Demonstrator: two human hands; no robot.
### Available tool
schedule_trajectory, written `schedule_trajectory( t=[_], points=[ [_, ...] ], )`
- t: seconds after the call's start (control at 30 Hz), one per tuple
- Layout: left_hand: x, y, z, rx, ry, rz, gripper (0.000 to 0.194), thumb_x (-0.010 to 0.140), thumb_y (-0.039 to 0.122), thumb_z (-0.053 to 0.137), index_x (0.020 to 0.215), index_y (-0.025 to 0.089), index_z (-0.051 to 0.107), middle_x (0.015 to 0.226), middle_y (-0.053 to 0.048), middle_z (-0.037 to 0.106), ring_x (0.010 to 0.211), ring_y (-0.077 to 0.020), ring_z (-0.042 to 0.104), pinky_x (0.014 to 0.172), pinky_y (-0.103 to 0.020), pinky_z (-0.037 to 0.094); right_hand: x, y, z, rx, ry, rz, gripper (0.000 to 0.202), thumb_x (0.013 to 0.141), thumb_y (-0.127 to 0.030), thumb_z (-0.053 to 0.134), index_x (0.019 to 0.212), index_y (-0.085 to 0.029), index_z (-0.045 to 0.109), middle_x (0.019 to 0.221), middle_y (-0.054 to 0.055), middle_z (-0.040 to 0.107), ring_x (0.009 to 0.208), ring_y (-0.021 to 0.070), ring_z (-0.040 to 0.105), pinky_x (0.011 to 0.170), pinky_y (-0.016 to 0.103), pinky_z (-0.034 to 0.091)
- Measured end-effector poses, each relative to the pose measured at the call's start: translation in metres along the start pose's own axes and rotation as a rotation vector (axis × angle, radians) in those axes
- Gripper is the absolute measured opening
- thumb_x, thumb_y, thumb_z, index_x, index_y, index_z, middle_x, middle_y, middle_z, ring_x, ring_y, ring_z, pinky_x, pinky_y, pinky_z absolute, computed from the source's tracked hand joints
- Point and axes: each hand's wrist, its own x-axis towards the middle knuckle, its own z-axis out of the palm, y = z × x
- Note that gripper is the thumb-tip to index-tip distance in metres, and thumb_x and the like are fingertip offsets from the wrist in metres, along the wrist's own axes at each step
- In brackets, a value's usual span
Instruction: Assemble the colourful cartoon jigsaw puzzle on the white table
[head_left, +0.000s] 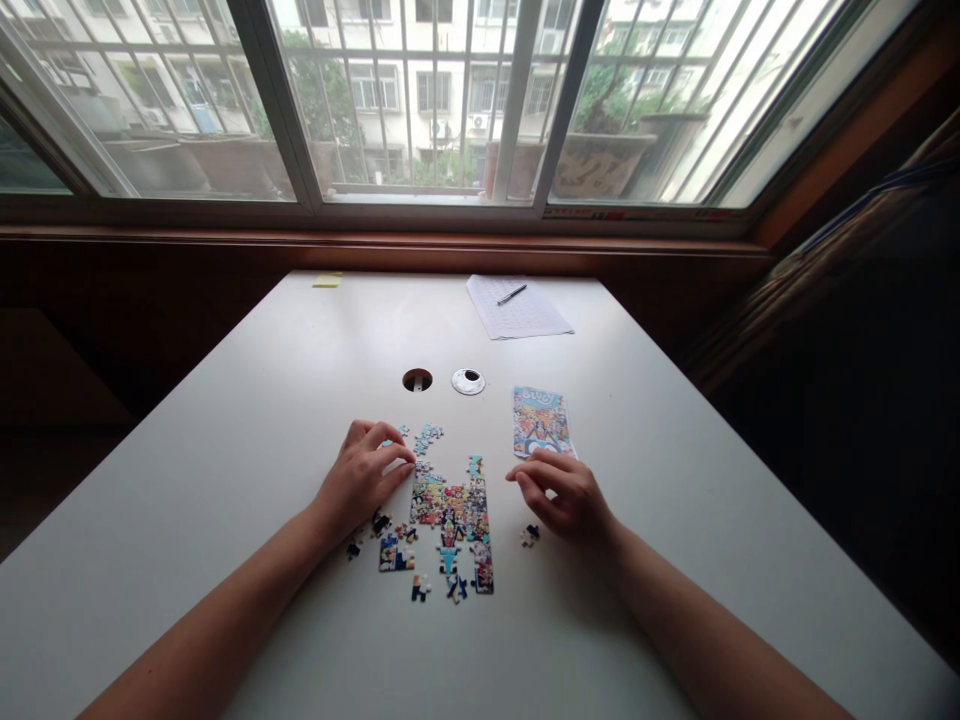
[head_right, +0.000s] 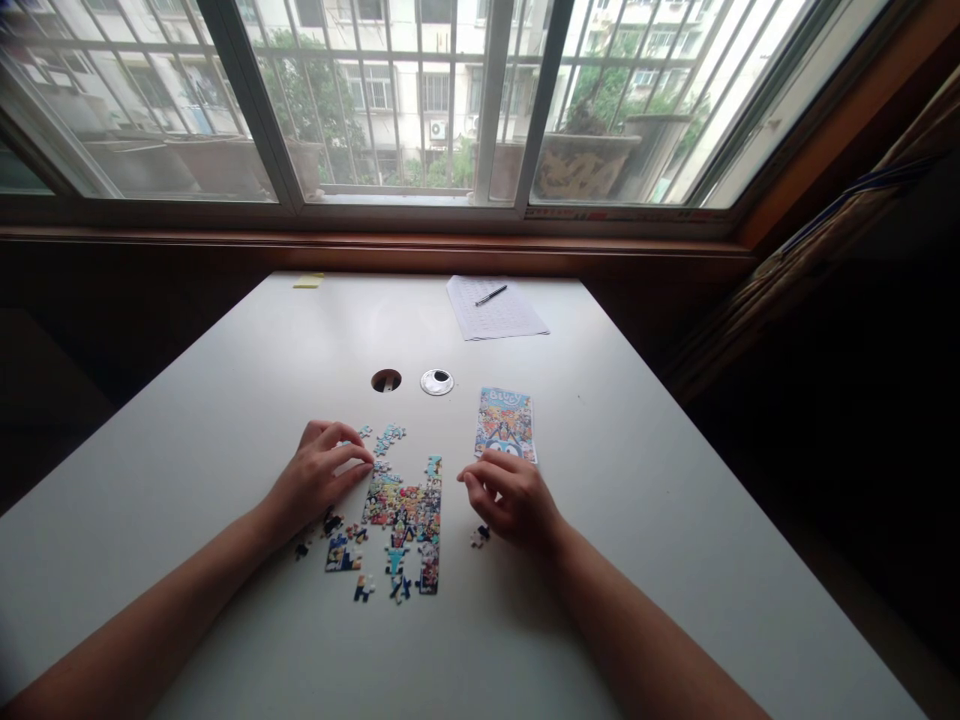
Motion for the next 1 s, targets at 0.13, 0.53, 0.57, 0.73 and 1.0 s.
schedule_trajectory(
  t=[0.13,0.53,0.57,0.73,1.0],
  points=[
    [0.0009,0.0014,0.0,0.014,0.001,0.002,0.011,0.095,0.03,0.063,0.095,0.026,0.073,0.108,-0.006,0.062,0.105,-0.0257,0.047,0.093,-0.044,0.047,0.0,0.0,0.0001,0.006,0.0,0.0,0.017,0.092,-0.014,0.054,0.089,-0.02,0.07,0.074,0.003,0.062,0.06,0.0132,0.054,0.057,0.028,0.043],
    [0.0053,0.0052,0.005,0.04,0.003,0.007,0.009,0.094,0.027,0.062,0.091,0.024,0.07,0.105,-0.006,0.063,0.104,-0.0263,0.048,0.094,-0.045,0.048,0.0008,-0.0002,0.0001,0.004,-0.003,-0.008,0.018,0.092,-0.016,0.054,0.088,-0.02,0.071,0.073,0.003,0.062,0.058,0.0129,0.053,0.056,0.028,0.043],
    [0.0057,0.0058,0.0053,0.043,0.005,0.006,0.009,0.095,0.027,0.062,0.092,0.024,0.07,0.105,-0.006,0.063,0.104,-0.0264,0.048,0.094,-0.045,0.047,0.001,-0.0003,0.0001,0.006,-0.004,-0.008,0.018,0.092,-0.015,0.054,0.088,-0.02,0.071,0.074,0.003,0.062,0.058,0.0129,0.053,0.056,0.028,0.043],
    [0.0054,0.0052,0.0049,0.059,0.007,-0.011,0.01,0.095,0.027,0.061,0.093,0.024,0.07,0.106,-0.006,0.062,0.105,-0.0268,0.046,0.094,-0.045,0.047,0.0012,-0.0009,-0.0001,0.008,-0.011,-0.002,0.017,0.092,-0.014,0.054,0.088,-0.02,0.07,0.074,0.002,0.061,0.059,0.0129,0.053,0.057,0.028,0.042],
    [0.0047,0.0033,0.0031,0.064,0.037,-0.031,0.01,0.095,0.028,0.061,0.095,0.024,0.071,0.106,-0.006,0.063,0.104,-0.0267,0.047,0.093,-0.045,0.047,0.0004,0.0007,0.0002,0.014,-0.012,-0.006,0.017,0.092,-0.014,0.055,0.089,-0.02,0.07,0.073,0.002,0.06,0.058,0.0126,0.051,0.056,0.028,0.041]
  ],
)
